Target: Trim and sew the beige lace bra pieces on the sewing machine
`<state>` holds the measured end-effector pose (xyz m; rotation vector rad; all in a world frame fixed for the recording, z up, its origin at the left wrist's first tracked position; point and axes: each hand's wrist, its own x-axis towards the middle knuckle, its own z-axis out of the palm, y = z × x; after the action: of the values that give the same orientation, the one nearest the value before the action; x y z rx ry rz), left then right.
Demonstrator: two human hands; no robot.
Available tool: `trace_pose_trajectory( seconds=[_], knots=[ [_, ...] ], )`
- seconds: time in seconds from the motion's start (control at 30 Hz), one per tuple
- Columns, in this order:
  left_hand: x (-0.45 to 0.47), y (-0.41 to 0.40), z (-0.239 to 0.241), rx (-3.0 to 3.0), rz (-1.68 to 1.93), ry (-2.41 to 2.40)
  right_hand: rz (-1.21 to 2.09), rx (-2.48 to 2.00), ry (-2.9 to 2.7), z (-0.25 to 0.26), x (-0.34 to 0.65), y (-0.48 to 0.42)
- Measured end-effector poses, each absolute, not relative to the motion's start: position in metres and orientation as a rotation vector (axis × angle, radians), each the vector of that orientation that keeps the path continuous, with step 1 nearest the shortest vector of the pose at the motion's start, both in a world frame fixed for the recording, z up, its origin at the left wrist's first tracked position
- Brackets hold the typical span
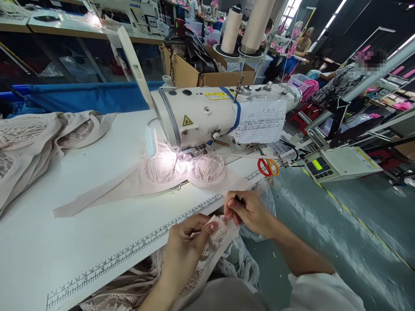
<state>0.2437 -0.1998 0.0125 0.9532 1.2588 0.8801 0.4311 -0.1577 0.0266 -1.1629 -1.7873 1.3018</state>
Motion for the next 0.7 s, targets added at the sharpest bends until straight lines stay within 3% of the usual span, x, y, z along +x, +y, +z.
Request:
trace_pose_trajectory(
  seconds=[0.43, 0.7],
  knots=[
    [0.242, -0.197, 0.008, 0.935, 0.954, 1.117, 1.661, -1.06, -1.8, 0.028, 0.426, -0.155],
    [0.24, -0.196, 0.004, 1.028, 0.924, 1.126, 1.649, -1.079, -1.721, 0.025, 0.421, -0.154]
  ],
)
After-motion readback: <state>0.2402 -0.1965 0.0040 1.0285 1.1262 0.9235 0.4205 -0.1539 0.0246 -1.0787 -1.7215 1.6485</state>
